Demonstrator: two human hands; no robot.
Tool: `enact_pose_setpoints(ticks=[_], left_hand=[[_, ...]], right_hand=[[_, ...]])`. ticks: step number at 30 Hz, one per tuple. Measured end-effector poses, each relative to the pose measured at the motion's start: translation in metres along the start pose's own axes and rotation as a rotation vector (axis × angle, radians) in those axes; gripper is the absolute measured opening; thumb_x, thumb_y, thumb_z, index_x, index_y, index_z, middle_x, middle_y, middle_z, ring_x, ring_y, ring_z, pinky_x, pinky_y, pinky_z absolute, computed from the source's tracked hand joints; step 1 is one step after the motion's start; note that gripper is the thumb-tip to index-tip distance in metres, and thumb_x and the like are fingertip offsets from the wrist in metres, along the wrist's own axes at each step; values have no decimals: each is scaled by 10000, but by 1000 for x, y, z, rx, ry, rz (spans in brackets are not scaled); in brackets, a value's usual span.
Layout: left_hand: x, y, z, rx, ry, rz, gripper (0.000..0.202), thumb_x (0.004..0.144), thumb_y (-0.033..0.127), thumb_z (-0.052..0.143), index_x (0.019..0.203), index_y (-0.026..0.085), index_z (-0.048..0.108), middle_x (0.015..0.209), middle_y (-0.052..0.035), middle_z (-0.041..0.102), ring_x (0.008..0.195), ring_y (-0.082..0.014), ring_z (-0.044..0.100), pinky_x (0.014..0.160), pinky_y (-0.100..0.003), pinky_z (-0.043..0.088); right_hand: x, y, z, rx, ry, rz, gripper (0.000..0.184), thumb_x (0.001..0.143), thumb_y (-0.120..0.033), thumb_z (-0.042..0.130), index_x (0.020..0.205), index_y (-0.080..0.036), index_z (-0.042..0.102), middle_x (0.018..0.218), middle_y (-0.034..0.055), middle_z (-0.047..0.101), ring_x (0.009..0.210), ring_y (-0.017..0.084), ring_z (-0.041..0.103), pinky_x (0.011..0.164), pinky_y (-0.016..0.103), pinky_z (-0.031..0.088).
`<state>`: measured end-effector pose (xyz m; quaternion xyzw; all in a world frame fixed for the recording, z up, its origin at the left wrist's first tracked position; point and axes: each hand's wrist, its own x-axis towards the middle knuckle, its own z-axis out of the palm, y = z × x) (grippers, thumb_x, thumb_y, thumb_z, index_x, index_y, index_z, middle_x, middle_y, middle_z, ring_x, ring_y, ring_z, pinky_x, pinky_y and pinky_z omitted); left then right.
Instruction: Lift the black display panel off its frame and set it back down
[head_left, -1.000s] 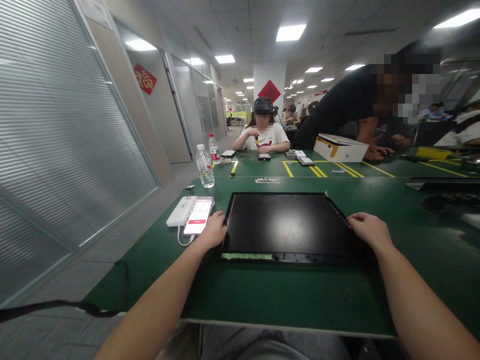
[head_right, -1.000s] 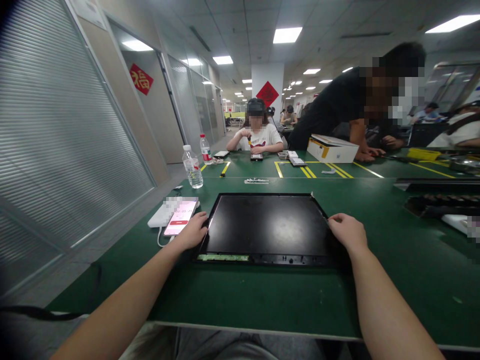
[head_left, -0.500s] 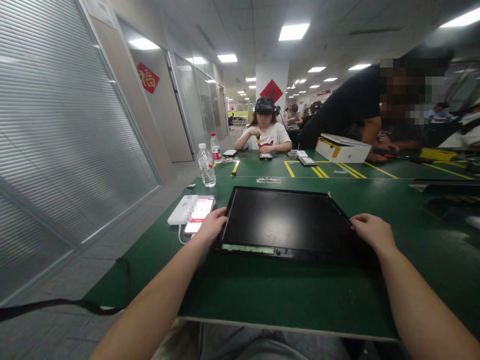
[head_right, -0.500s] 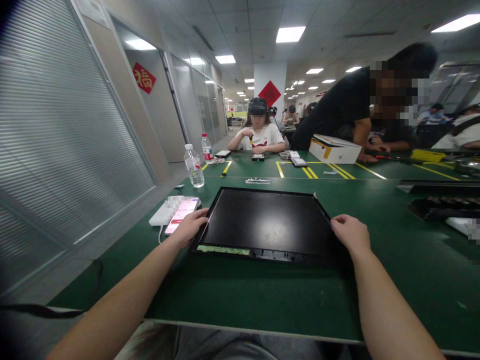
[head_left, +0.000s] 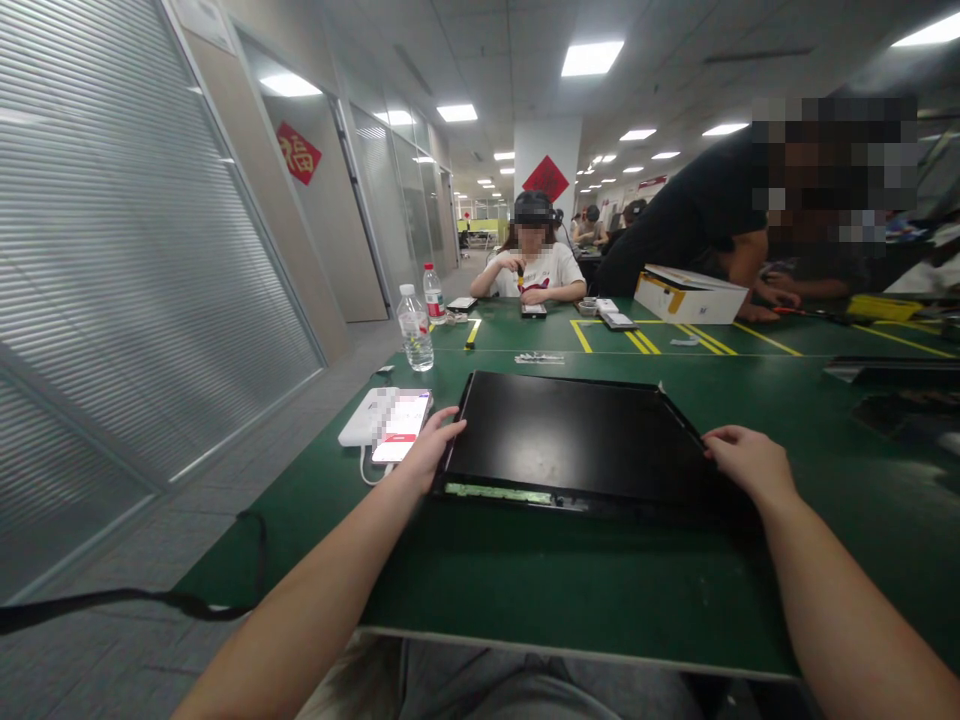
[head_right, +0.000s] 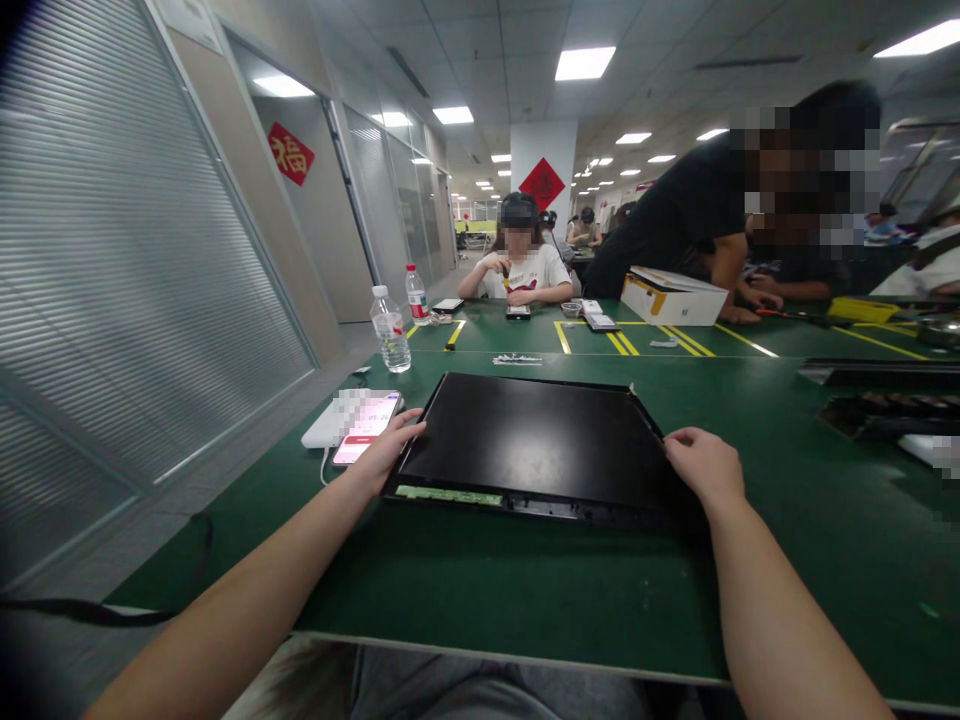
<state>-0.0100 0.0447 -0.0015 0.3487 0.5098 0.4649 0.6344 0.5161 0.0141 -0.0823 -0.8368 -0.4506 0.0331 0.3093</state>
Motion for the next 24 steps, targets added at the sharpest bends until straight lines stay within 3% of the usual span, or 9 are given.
enact_pose_setpoints(ticks=[8, 11, 17, 24], left_hand=[[-1, -1, -4, 49, -45, -46, 1012, 736, 110, 888, 1624, 217, 415, 1073, -113, 821, 784, -250, 806, 759, -375, 671], [-3, 0, -3, 46, -62, -49, 920, 757, 56, 828, 1592, 209, 475, 1113, -114, 822, 789, -241, 808, 735, -358, 675], [-10, 3, 2, 89, -75, -48, 619, 765, 22, 756, 1359, 172, 675, 1034, -87, 832, 745, -209, 795, 694, -314, 666], [-8, 0, 1, 105, -55, 32, 498, 714, 41, 791, 1188, 179, 727, 1126, -94, 820, 987, -264, 803, 828, -342, 657]], right_hand=[[-6, -7, -5, -1, 7, 3, 283, 739, -434, 634, 907, -276, 799, 776, 69, 761, 700, 257, 689, 708, 389, 537], [-6, -6, -5, 0, 12, -2, 293, 744, -439, 634, 916, -267, 798, 774, 70, 760, 702, 251, 689, 716, 381, 535], [-6, -7, -7, -14, -42, 13, 319, 768, -445, 615, 959, -266, 797, 839, 93, 766, 746, 274, 698, 749, 413, 538], [-7, -10, -8, -8, 5, -1, 282, 743, -435, 630, 904, -275, 797, 779, 71, 759, 739, 268, 699, 727, 393, 539]])
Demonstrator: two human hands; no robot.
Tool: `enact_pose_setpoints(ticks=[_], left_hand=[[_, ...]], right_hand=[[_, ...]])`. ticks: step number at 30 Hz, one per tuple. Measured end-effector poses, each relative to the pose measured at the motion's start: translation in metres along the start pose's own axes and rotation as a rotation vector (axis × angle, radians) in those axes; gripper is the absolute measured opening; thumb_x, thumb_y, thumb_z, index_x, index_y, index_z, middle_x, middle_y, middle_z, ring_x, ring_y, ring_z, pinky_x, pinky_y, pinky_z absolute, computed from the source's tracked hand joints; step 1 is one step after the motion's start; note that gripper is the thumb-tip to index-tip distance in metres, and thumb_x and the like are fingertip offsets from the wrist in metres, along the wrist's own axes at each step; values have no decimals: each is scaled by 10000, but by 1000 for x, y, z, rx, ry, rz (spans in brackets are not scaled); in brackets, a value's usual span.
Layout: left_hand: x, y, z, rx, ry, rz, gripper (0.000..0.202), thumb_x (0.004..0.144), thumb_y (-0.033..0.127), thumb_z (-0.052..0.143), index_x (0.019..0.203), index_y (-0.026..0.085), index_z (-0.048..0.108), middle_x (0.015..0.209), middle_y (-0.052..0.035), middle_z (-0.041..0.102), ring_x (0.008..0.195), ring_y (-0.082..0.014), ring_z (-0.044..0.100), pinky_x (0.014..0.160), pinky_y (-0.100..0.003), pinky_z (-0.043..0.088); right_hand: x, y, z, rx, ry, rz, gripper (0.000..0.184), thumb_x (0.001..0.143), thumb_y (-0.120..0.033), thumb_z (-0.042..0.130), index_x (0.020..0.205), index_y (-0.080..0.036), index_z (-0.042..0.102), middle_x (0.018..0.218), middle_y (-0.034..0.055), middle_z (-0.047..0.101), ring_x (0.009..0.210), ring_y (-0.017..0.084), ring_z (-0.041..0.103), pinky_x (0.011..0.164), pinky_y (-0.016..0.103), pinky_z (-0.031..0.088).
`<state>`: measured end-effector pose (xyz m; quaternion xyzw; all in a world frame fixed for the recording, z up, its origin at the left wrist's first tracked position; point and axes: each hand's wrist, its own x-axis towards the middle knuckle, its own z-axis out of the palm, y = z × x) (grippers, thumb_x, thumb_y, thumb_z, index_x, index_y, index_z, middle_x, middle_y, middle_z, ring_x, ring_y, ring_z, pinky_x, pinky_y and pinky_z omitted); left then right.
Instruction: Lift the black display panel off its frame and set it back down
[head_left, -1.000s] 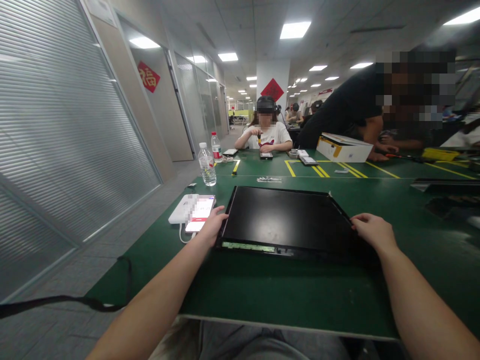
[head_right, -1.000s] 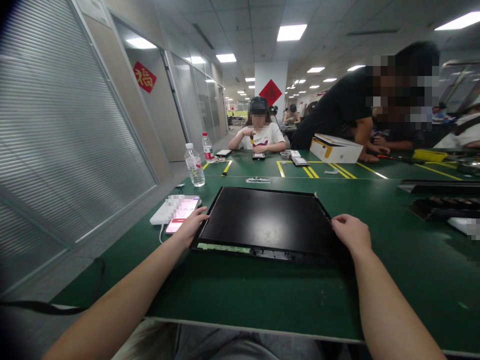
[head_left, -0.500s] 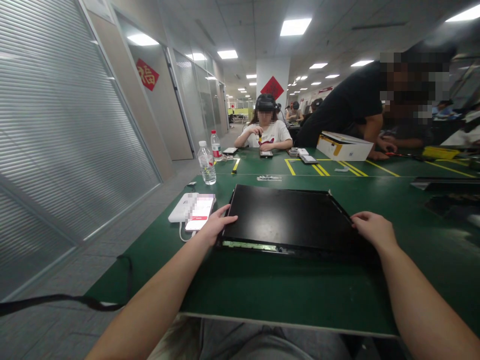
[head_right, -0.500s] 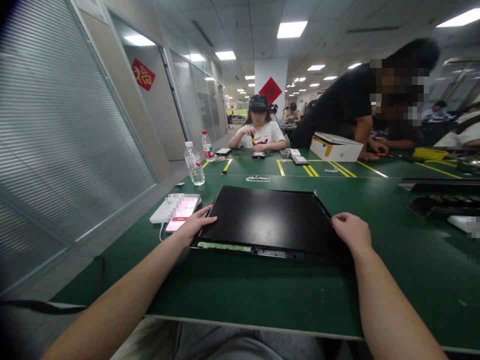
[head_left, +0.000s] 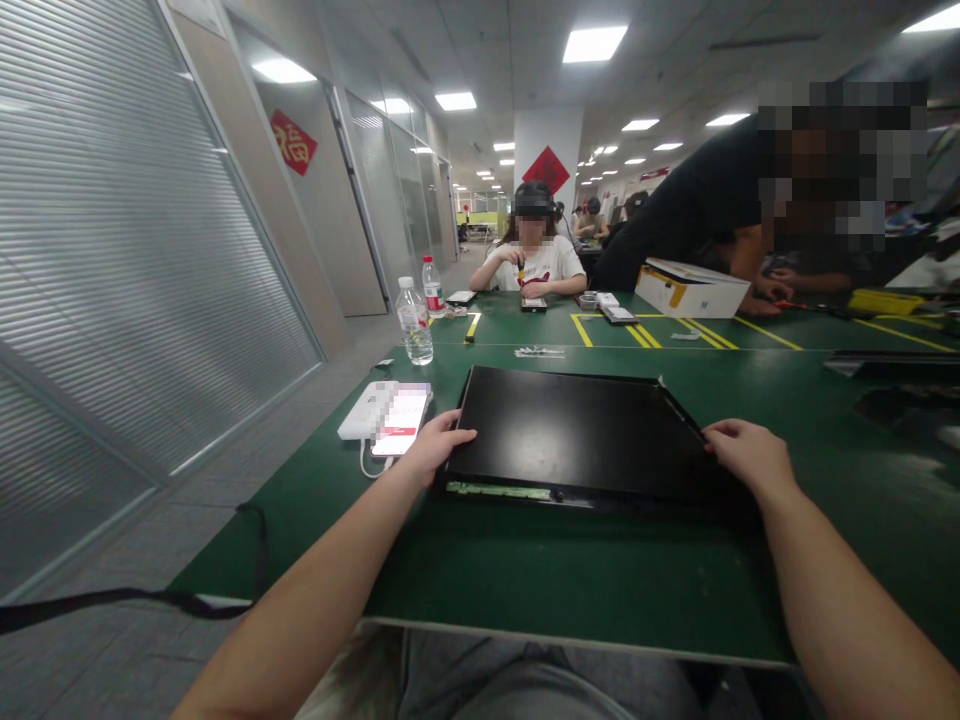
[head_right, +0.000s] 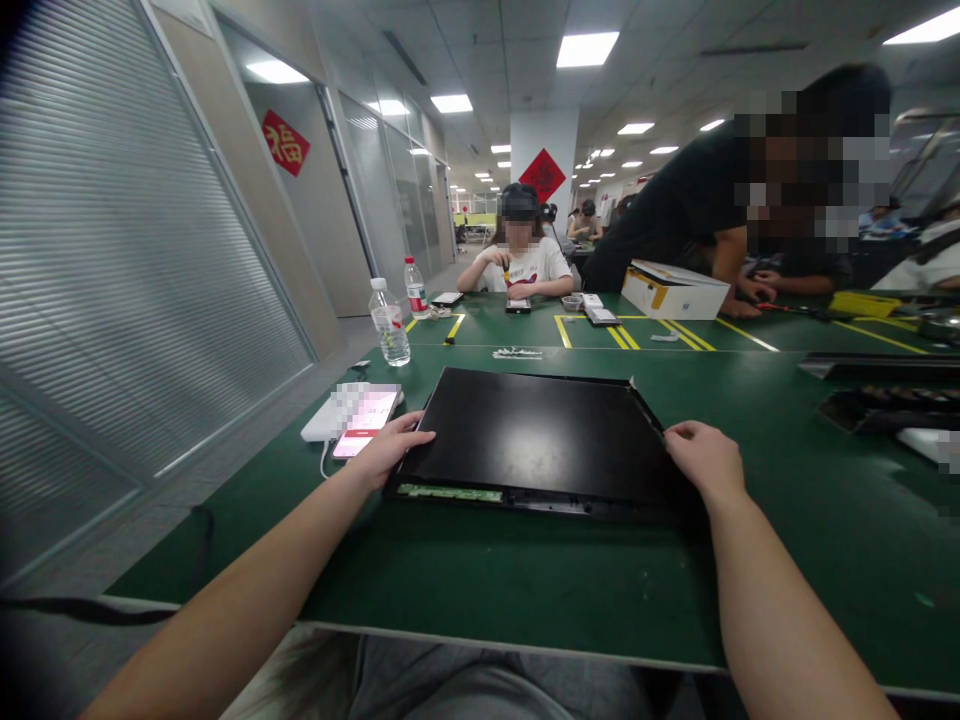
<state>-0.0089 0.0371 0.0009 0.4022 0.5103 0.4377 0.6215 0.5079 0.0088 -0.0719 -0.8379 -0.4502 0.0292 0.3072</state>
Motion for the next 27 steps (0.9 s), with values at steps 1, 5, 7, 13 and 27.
enact_pose_setpoints(ticks=[1, 5, 7, 13, 27], left_hand=[[0, 0, 0, 5, 0, 7, 490, 719, 40, 781, 1186, 180, 727, 1133, -94, 819, 1013, -266, 798, 852, -348, 652], [0, -1, 0, 41, -2, 41, 440, 734, 69, 765, 1159, 178, 735, 1136, -89, 818, 1069, -269, 780, 942, -377, 623], [0, -2, -1, 85, -9, 66, 395, 731, 120, 791, 1120, 170, 744, 1115, -92, 820, 1070, -280, 775, 955, -396, 614], [-1, -3, -4, 383, 71, 124, 319, 747, 255, 820, 1035, 141, 742, 1062, -124, 818, 1059, -323, 766, 897, -393, 601], [-2, 1, -6, 711, 180, 254, 285, 743, 324, 858, 952, 173, 739, 1076, -150, 812, 1079, -356, 754, 899, -387, 586]], right_hand=[[0, 0, 0, 0, -3, -1, 280, 744, -440, 625, 896, -276, 795, 776, 69, 759, 731, 267, 697, 723, 395, 539], [-1, -1, 0, -3, -9, -3, 270, 734, -437, 627, 877, -277, 791, 790, 68, 767, 712, 261, 693, 713, 397, 537], [-3, -5, -2, 2, -6, -11, 267, 727, -433, 632, 875, -276, 789, 783, 68, 765, 706, 259, 693, 710, 396, 535], [-18, -30, -18, 15, -76, 64, 246, 746, -393, 601, 860, -257, 770, 803, 60, 774, 693, 252, 694, 742, 407, 524], [-32, -52, -27, 156, -138, 72, 215, 737, -346, 609, 853, -235, 751, 712, 32, 755, 553, 187, 642, 681, 343, 527]])
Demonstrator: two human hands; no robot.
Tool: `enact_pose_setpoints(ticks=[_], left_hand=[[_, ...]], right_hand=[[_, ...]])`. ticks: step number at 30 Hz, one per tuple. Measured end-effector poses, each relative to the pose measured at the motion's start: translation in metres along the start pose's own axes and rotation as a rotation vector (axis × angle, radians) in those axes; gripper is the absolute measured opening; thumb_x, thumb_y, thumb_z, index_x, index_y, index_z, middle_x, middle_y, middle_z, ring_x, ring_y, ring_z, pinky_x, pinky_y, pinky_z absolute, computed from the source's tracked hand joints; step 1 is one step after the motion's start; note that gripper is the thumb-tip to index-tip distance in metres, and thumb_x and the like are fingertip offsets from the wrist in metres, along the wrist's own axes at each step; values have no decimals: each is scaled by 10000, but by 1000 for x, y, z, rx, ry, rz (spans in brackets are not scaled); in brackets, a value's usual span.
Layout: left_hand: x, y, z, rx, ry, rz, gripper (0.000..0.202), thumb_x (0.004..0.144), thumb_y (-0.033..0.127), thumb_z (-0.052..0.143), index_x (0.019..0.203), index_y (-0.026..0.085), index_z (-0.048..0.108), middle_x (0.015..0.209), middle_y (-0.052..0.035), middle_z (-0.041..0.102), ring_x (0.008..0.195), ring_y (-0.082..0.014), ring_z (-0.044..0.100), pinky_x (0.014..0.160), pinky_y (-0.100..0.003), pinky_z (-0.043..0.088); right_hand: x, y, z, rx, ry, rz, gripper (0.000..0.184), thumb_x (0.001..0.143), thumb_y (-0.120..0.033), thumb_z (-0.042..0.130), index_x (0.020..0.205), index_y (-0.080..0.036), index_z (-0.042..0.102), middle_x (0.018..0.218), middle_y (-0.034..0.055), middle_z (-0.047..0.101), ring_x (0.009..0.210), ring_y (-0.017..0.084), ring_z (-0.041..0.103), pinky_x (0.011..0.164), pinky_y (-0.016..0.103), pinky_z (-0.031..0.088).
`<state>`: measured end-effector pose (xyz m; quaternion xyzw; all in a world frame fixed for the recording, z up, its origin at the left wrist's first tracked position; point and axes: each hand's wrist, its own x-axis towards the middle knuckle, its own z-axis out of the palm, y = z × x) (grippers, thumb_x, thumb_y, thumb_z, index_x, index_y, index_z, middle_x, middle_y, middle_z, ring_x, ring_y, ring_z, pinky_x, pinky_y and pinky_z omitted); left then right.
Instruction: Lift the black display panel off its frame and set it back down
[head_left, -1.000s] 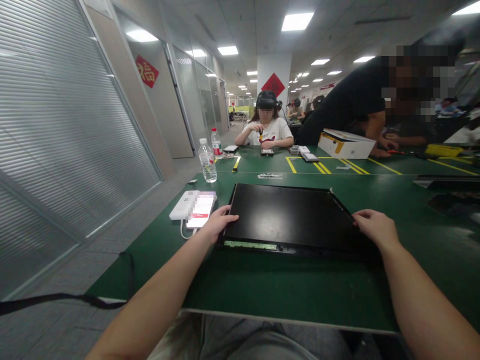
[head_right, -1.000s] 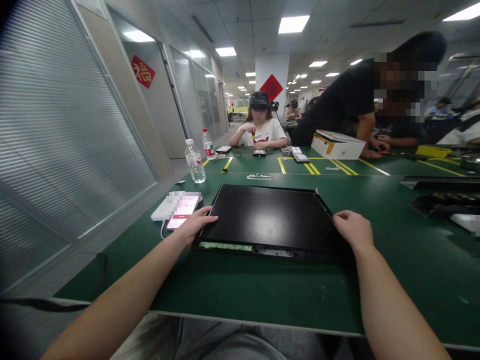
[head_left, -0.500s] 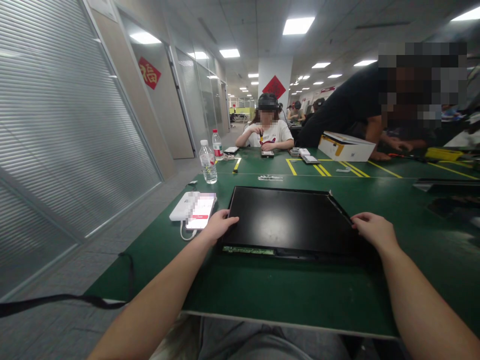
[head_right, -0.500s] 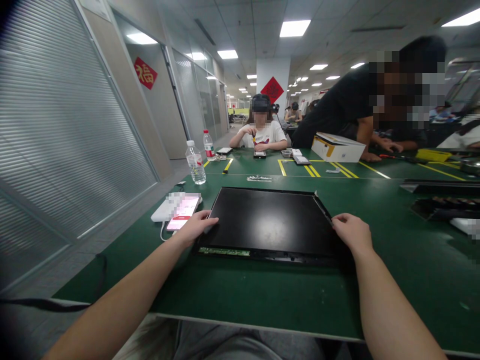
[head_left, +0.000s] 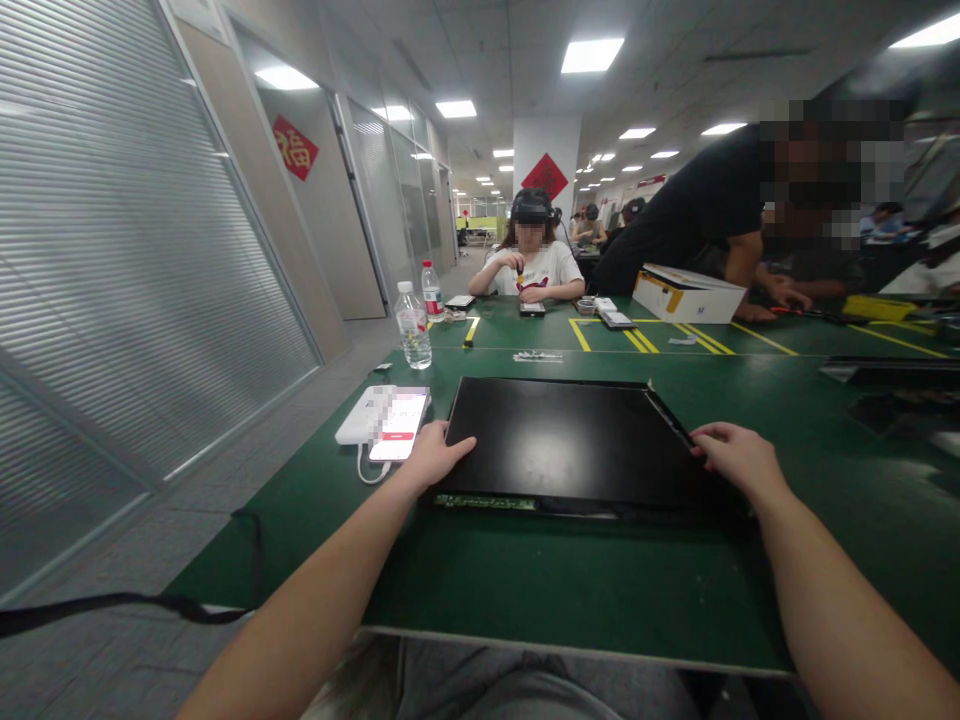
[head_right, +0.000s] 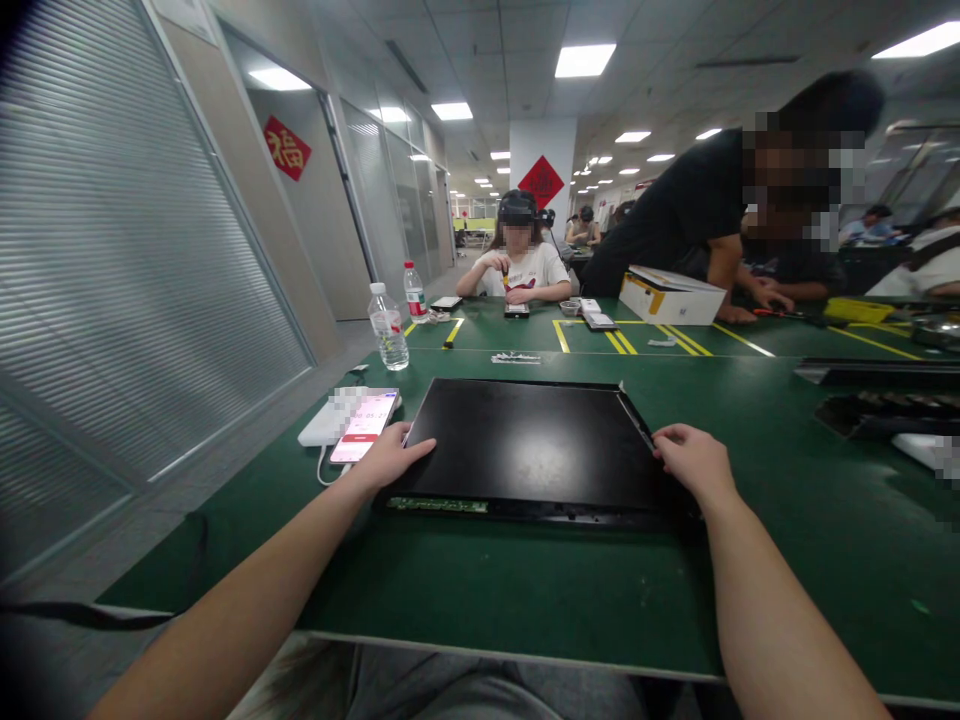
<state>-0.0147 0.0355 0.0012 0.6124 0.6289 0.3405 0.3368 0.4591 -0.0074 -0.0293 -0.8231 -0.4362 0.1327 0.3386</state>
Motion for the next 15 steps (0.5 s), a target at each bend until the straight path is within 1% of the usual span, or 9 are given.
enact_pose_setpoints(ticks=[2, 4, 8, 11, 15], left_hand=[[1, -2, 1, 52, 11, 18, 283, 763, 347, 840, 954, 164, 739, 1077, -163, 804, 1082, -367, 749, 899, -400, 578], [3, -6, 1, 77, -3, 37, 293, 788, 374, 814, 964, 153, 739, 1049, -167, 798, 1070, -371, 747, 879, -406, 576], [7, -11, 1, 59, -31, 107, 297, 808, 403, 784, 968, 157, 744, 1005, -136, 799, 1057, -355, 741, 883, -408, 577], [6, -9, 0, 12, -50, 150, 315, 830, 400, 756, 1028, 155, 752, 1067, -136, 804, 1051, -347, 744, 913, -427, 582], [3, -3, -2, -96, -65, 156, 337, 815, 363, 771, 1089, 167, 767, 1129, -127, 813, 1037, -337, 757, 936, -430, 596]], right_hand=[[-1, 0, 0, 2, -4, 15, 210, 743, -329, 602, 853, -235, 754, 715, 32, 754, 561, 186, 645, 690, 341, 529], [-2, -1, 0, 6, -6, 25, 209, 748, -317, 598, 855, -232, 756, 719, 34, 754, 564, 185, 645, 694, 339, 527], [-5, -4, -1, 11, 3, 27, 212, 754, -308, 591, 856, -232, 760, 715, 31, 754, 557, 182, 640, 690, 336, 521], [-7, -6, -1, 10, 2, 28, 214, 758, -316, 590, 858, -235, 762, 721, 28, 757, 568, 183, 645, 695, 335, 516], [-5, -5, 0, -20, 6, 3, 230, 753, -324, 591, 864, -237, 773, 736, 31, 763, 633, 198, 671, 716, 341, 507]])
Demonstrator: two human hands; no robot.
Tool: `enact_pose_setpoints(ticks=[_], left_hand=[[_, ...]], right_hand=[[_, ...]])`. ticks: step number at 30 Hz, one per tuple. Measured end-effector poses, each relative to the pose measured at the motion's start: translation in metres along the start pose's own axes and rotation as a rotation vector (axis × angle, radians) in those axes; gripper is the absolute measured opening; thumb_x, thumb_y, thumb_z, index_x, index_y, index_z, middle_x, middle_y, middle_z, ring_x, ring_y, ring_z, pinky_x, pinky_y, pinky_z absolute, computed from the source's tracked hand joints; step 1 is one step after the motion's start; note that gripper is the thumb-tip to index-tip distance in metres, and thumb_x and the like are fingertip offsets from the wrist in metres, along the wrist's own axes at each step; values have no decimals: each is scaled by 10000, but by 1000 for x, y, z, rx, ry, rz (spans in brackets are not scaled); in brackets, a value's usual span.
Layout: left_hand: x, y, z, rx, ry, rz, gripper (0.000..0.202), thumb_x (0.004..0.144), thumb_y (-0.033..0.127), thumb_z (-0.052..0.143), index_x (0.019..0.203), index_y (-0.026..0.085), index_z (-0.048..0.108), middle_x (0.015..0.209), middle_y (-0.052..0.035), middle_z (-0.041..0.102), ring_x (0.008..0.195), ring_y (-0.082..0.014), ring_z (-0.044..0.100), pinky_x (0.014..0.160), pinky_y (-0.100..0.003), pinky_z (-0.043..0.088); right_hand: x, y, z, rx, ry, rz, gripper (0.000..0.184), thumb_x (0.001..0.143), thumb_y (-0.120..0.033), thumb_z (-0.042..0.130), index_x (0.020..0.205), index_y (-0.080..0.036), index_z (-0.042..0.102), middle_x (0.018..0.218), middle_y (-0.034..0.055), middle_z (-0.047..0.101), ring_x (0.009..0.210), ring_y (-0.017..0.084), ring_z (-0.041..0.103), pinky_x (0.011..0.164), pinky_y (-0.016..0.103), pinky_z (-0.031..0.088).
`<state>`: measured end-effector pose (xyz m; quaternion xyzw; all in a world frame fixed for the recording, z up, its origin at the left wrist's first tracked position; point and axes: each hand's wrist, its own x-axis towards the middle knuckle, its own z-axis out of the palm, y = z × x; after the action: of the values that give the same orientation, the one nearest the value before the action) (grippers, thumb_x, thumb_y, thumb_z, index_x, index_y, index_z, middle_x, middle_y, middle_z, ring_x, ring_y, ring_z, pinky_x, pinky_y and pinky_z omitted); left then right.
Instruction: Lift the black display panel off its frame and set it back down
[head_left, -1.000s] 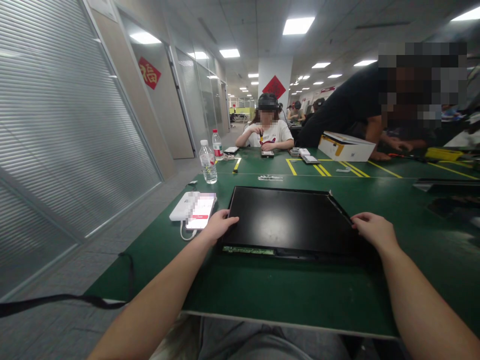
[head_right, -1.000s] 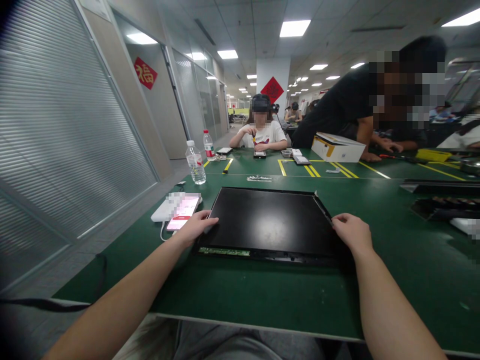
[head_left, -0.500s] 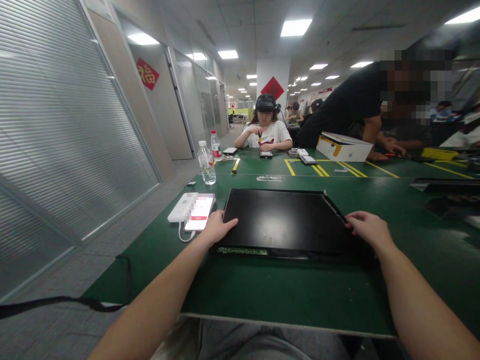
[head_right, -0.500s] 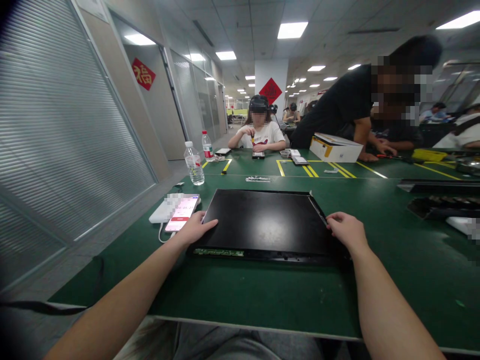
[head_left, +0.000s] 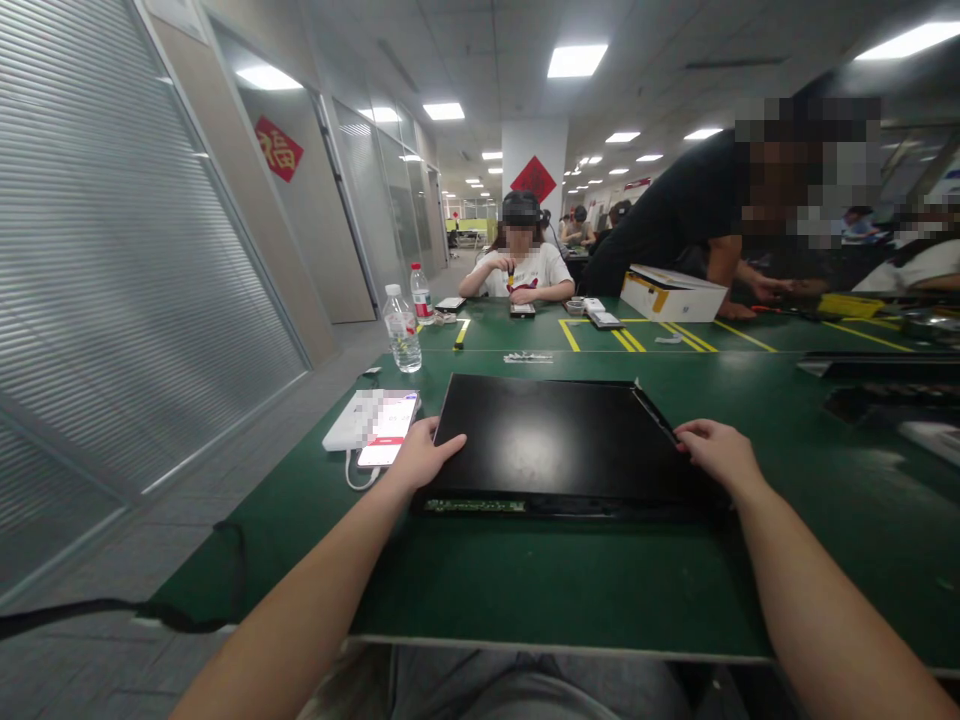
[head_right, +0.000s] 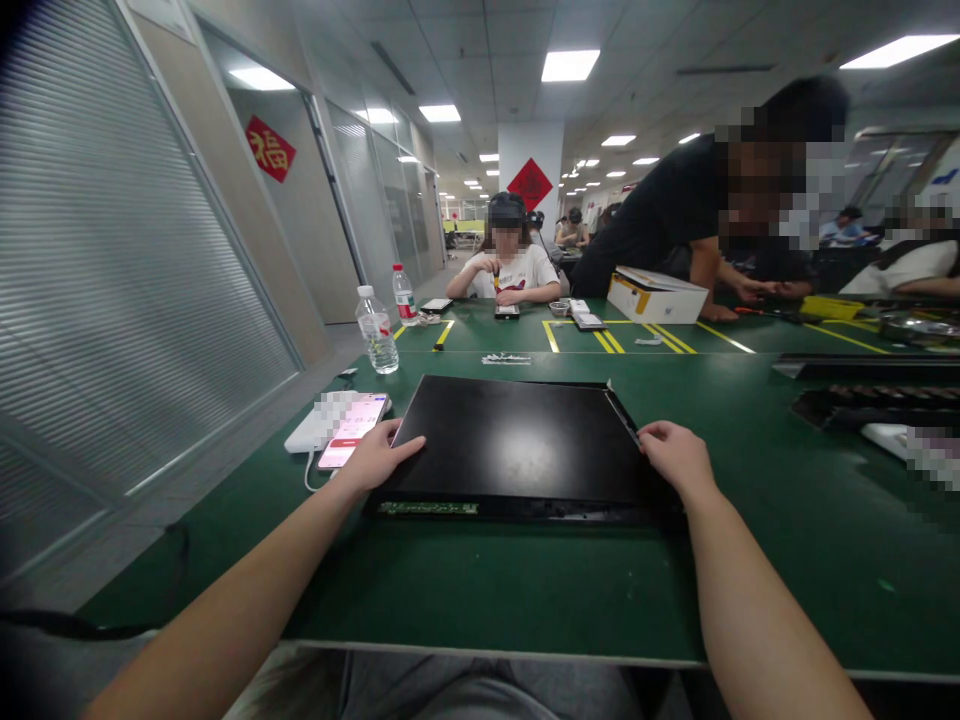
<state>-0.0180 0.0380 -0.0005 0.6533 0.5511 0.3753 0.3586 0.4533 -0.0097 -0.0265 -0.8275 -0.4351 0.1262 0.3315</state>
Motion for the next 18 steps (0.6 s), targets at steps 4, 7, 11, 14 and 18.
enact_pose_setpoints(ticks=[4, 7, 11, 14, 18], left_hand=[[-1, 1, 0, -56, 41, 20, 351, 769, 365, 810, 1068, 184, 779, 1141, -107, 820, 1081, -342, 754, 984, -445, 597], [1, -2, 1, -107, 66, 31, 441, 712, 418, 854, 1075, 182, 774, 1141, -109, 821, 1094, -357, 755, 1012, -489, 592], [4, -7, 2, -190, 79, 54, 535, 673, 473, 879, 1102, 178, 757, 1172, -121, 810, 1134, -366, 748, 1044, -529, 578], [4, -7, 3, -251, 90, 66, 582, 655, 478, 899, 1127, 178, 741, 1200, -129, 799, 1172, -366, 734, 1071, -542, 561], [4, -4, 4, -312, 111, 81, 655, 606, 491, 937, 1130, 161, 722, 1225, -146, 784, 1213, -373, 714, 1123, -561, 516]], right_hand=[[5, 5, 4, 1, 15, -19, 242, 730, -324, 593, 855, -239, 782, 754, 40, 768, 703, 213, 691, 703, 336, 498], [8, 9, 6, 20, 35, -30, 249, 712, -335, 600, 846, -236, 784, 736, 44, 761, 713, 220, 691, 696, 336, 492], [12, 15, 5, 54, 65, -29, 261, 718, -351, 607, 860, -235, 792, 724, 50, 755, 735, 231, 690, 717, 350, 495], [18, 21, 6, 97, 83, -4, 241, 703, -335, 649, 861, -243, 805, 738, 57, 755, 786, 248, 696, 761, 364, 512], [25, 26, 12, 190, 42, 53, 133, 667, -319, 731, 762, -255, 799, 822, 76, 774, 861, 276, 702, 861, 407, 529]])
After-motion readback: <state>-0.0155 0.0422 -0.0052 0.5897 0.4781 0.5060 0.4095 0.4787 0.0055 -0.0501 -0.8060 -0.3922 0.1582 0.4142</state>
